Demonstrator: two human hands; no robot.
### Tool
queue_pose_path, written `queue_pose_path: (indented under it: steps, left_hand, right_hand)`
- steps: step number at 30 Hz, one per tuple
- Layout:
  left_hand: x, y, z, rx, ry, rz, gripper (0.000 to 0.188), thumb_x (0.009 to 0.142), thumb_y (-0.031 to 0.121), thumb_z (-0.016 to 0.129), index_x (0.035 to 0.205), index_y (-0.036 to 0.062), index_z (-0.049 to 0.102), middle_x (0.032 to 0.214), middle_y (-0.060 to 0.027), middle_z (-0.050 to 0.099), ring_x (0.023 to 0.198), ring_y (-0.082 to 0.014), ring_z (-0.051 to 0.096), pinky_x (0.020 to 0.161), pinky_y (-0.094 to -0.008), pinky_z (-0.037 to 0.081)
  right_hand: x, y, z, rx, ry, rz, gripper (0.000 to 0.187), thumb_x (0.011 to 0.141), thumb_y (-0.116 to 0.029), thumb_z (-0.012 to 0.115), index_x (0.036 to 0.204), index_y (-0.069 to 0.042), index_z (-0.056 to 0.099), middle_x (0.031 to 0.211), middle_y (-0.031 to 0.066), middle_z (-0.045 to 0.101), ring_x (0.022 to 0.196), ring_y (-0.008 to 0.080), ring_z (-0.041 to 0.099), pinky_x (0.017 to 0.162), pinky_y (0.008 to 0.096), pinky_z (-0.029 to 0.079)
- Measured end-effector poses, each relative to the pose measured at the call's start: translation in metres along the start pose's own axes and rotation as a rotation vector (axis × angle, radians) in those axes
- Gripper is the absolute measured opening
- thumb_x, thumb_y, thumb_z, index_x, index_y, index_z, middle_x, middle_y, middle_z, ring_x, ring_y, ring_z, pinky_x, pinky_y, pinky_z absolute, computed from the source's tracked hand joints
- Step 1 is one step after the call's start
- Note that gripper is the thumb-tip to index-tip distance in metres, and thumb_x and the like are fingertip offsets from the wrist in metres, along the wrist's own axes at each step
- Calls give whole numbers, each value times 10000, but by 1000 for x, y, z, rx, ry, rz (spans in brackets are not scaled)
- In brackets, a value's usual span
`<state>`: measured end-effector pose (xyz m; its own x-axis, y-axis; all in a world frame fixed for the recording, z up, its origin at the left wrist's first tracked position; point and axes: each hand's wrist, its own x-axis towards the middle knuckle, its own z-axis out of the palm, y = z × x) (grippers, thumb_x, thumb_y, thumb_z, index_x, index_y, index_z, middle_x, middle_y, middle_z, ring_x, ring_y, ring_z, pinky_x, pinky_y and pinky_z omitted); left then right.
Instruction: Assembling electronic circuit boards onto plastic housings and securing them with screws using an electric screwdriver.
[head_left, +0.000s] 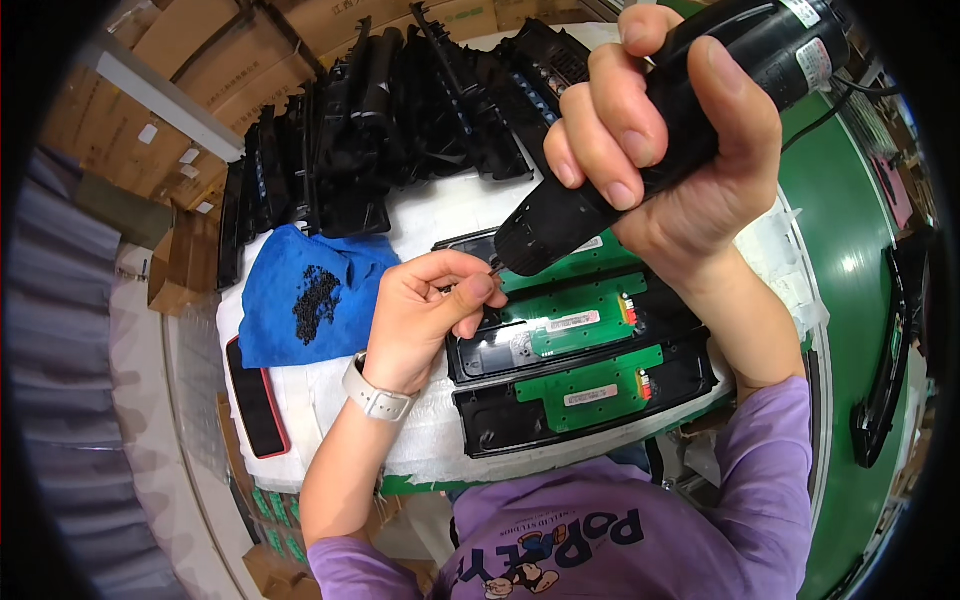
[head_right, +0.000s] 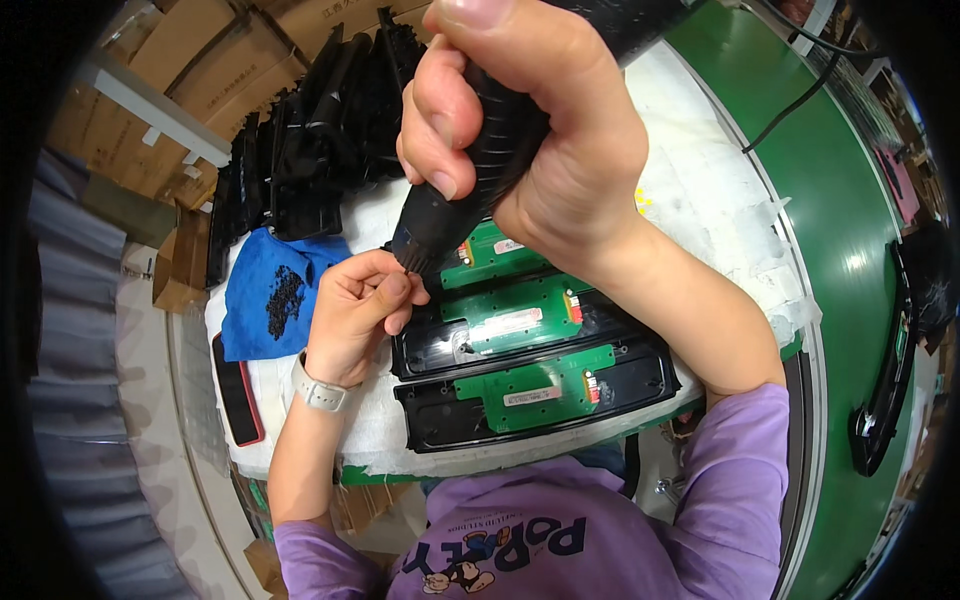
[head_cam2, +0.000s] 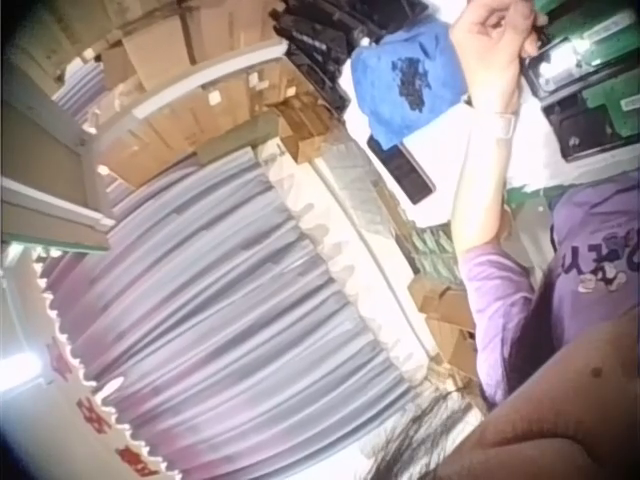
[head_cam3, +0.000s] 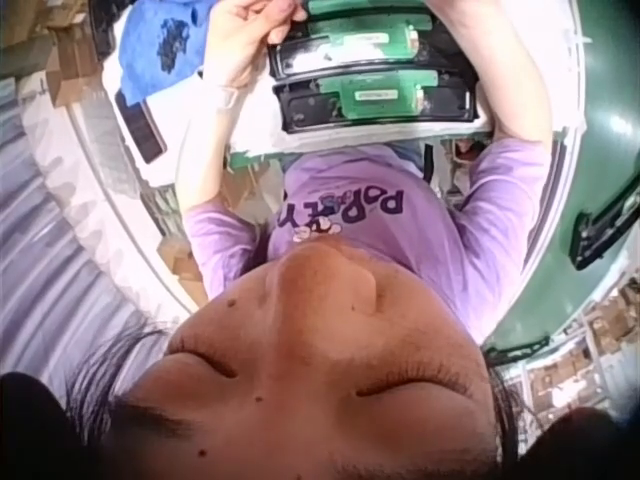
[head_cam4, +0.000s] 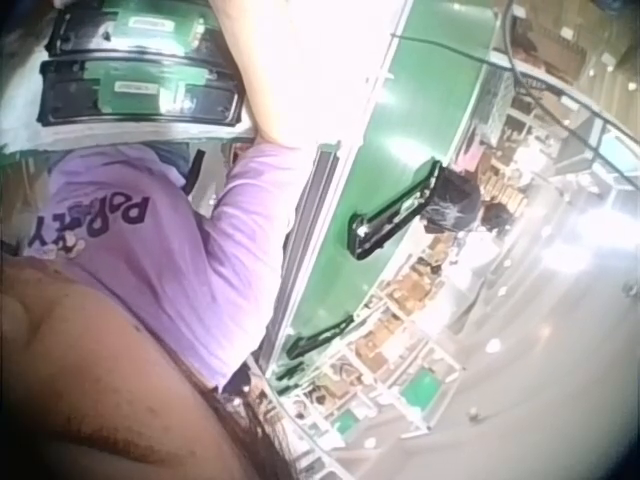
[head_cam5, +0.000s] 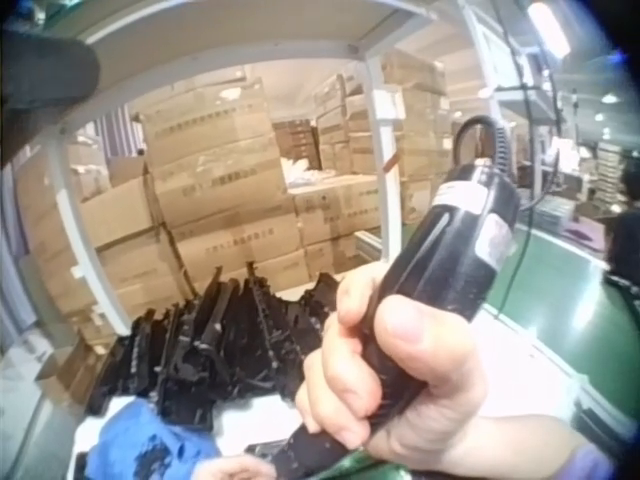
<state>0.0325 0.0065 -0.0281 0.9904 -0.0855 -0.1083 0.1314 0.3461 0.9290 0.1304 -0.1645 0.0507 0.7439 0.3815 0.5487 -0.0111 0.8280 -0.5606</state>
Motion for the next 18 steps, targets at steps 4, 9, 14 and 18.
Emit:
queue_pose_path:
  steps: [4,9,14,18]
  left_hand:
    - [-1,-4,-1,-21,-14,34,132,816,52,635,921,-20,599,790,-102,636,554,-51,492,493,-158,377]
    - [4,3,4,201,136,129,147,875,92,563,964,-25,568,891,-99,627,706,-78,562,609,-172,429]
    - [9,-1,-4,-42,219,107,207,954,121,353,1035,-35,463,1060,-171,569,1002,-200,577,819,-242,454]
    - [9,-2,-5,14,250,125,192,957,87,321,1064,-39,419,1065,-203,560,1027,-260,581,867,-283,466]
  right_hand:
    - [-1,5,0,25,16,5,261,843,-302,525,966,-72,517,544,61,479,410,192,457,490,353,429]
    - [-3,6,2,-255,1,118,211,884,-247,431,971,-61,476,551,14,409,395,119,380,463,281,374]
    - [-14,24,3,-526,-220,101,244,786,-175,572,878,-15,413,518,42,410,378,120,399,367,246,333]
    - [-17,34,-2,-526,-245,90,250,779,-162,589,874,-20,407,534,42,427,392,115,418,377,240,341]
